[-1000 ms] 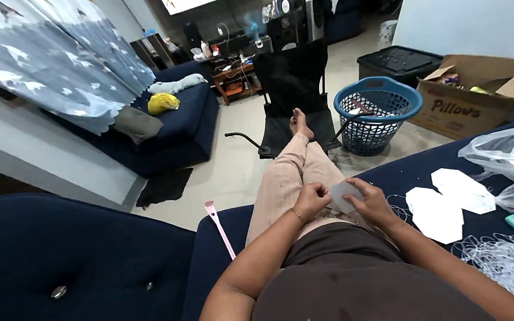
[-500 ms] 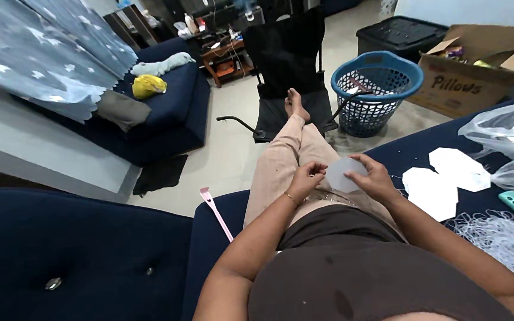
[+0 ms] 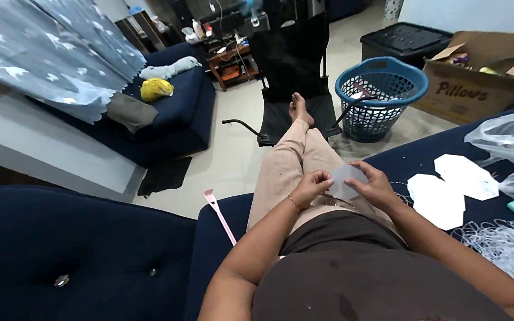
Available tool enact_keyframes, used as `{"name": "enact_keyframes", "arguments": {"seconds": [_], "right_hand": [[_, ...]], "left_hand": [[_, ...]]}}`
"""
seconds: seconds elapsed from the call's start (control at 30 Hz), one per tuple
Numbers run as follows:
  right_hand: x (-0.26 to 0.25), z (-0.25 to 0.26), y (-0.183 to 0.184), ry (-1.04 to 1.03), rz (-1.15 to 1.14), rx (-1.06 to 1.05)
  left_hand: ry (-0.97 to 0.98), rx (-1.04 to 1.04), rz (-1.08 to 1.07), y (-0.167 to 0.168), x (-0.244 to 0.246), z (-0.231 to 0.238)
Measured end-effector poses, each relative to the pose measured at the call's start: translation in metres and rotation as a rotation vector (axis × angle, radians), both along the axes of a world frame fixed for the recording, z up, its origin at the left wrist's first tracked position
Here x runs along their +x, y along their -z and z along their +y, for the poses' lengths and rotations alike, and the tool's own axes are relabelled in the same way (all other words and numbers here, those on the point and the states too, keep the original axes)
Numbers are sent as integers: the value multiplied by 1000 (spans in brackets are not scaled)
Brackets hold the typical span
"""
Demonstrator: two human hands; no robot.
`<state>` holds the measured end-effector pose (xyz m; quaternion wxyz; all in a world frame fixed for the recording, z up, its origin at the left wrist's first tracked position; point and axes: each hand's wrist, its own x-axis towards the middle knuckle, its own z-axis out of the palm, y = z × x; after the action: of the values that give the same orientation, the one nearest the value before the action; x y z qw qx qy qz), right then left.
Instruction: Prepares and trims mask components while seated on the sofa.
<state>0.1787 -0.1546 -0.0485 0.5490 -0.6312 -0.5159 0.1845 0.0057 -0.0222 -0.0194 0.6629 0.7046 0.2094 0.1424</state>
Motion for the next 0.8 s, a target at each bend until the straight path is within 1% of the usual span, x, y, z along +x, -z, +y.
{"name": "enact_keyframes", "arguments": {"seconds": [0.07, 0.13, 0.27, 0.33, 0.47, 0.6, 0.67, 0.7, 0.8], "right_hand": [[-2, 0, 0, 6, -7, -1], [-3, 1, 1, 16, -19, 3], [-6, 2, 5, 19, -100, 17], [-9, 2, 6, 26, -154, 31], [-12, 3, 7, 22, -252, 34], [-10, 2, 8, 52, -274, 27], [-9, 0, 7, 63, -229, 32], [-7, -1, 5, 67, -168, 28], [0, -1, 2, 75, 138, 27]], "left_hand": [[24, -16, 7, 1, 0, 1], [30, 38, 42, 0, 1, 0], [45, 355, 190, -7, 4, -4], [42, 448, 246, -9, 4, -6], [33, 494, 337, -13, 5, -6], [17, 508, 325, -12, 3, -6], [12, 512, 274, -12, 1, -5], [3, 490, 261, -13, 0, -5], [-88, 335, 243, -18, 0, -7]]}}
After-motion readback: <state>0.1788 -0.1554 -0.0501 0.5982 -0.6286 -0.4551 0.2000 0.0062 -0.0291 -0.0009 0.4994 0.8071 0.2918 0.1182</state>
